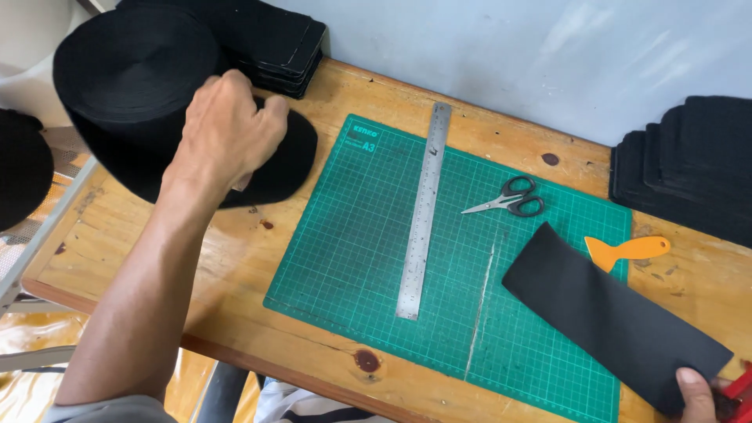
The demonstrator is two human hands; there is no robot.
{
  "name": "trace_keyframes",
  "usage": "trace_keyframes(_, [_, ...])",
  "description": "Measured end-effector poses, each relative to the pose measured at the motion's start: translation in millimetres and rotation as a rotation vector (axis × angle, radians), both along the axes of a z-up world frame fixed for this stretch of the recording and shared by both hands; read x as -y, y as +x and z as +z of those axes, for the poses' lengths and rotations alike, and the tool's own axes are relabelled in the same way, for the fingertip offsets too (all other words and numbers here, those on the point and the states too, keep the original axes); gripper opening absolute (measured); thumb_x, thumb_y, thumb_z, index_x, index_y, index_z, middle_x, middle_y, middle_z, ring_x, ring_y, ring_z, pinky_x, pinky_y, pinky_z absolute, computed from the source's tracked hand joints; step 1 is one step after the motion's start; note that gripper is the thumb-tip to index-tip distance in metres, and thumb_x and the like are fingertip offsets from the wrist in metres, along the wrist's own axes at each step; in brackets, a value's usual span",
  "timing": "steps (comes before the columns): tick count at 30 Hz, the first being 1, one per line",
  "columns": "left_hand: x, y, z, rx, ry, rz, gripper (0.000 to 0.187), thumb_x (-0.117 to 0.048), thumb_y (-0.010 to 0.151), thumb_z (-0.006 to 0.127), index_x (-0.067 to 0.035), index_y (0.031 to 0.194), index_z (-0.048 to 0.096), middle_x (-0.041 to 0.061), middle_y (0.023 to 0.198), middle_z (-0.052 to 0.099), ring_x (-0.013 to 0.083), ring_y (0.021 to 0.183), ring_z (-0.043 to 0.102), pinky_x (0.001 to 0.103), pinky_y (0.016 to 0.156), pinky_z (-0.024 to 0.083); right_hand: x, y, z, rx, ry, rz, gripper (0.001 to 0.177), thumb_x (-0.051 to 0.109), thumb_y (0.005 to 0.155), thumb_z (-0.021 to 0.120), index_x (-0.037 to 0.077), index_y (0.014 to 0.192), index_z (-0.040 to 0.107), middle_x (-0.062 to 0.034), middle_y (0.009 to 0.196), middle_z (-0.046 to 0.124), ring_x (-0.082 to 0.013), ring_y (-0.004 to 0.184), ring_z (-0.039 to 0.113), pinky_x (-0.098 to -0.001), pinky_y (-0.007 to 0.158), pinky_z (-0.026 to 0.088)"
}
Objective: The person aligns a strip of black fabric on a green cutting mat and uses a metal ruler to measure a specific length. They then use a red utility knife to cut the fabric along the ruler's edge. After cutting, the person lifts the cut piece and places the ruler on it to measure the width.
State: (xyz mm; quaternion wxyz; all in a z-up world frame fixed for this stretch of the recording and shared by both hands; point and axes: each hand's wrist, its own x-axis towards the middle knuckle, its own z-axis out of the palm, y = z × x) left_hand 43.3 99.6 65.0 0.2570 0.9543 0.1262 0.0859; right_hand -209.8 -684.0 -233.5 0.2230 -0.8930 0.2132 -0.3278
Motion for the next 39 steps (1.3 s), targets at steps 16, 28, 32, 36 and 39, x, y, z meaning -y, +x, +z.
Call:
trace_keyframes(16, [2,93,-23,0.186,0.701,0.078,0.062,-0.027,0.065,0.085,-0.009,0.121,0.066,0.024,0.116,0.061,0.0466,0.096,0.065,0.053,0.079,0.050,-259,12,181,-0.010,0.216,0.097,0.036,0.000,0.100,0.094,-0.010,0.123,0.068,-0.0161,0.092,0.061,-0.0181,0.078,0.052,-0.0293,0.076,0.047])
trace_keyframes(28, [130,-14,-74,0.161,0.272,-0.757,0.047,-0.046,0.088,0.081,-0.008,0.113,0.069,0.017,0.119,0.058,0.0399,0.107,0.055,0.057,0.080,0.049,-313,44,226,-0.270,0.417,0.091,0.025,0.015,0.093,0.083,0.004,0.104,0.064,-0.0063,0.074,0.051,-0.0144,0.062,0.046,-0.0278,0.060,0.040])
trace_keyframes(32, [124,-6,-88,0.065,0.206,-0.747,0.050,-0.046,0.088,0.077,-0.018,0.129,0.069,0.014,0.128,0.053,0.0410,0.113,0.048,0.058,0.083,0.043,-337,52,240,-0.298,0.642,0.131,0.025,0.007,0.089,0.080,0.001,0.096,0.057,-0.0162,0.053,0.057,-0.0229,0.040,0.056,-0.0326,0.046,0.047])
trace_keyframes(36, [116,9,-79,-0.067,0.127,-0.717,0.059,-0.034,0.087,0.078,-0.018,0.142,0.063,0.010,0.125,0.055,0.0379,0.115,0.047,0.057,0.088,0.041,-349,45,227,-0.296,0.854,0.211,0.028,0.002,0.082,0.081,0.002,0.090,0.055,-0.0181,0.054,0.059,-0.0272,0.042,0.065,-0.0339,0.035,0.048])
trace_keyframes(39, [115,12,-86,0.019,0.054,-0.699,0.049,-0.010,0.085,0.065,-0.010,0.134,0.069,0.019,0.116,0.062,0.0447,0.108,0.055,0.053,0.095,0.047,-356,44,229,-0.476,0.961,0.348,0.024,0.007,0.081,0.082,0.001,0.095,0.063,-0.0202,0.048,0.063,-0.0250,0.034,0.061,-0.0342,0.029,0.046])
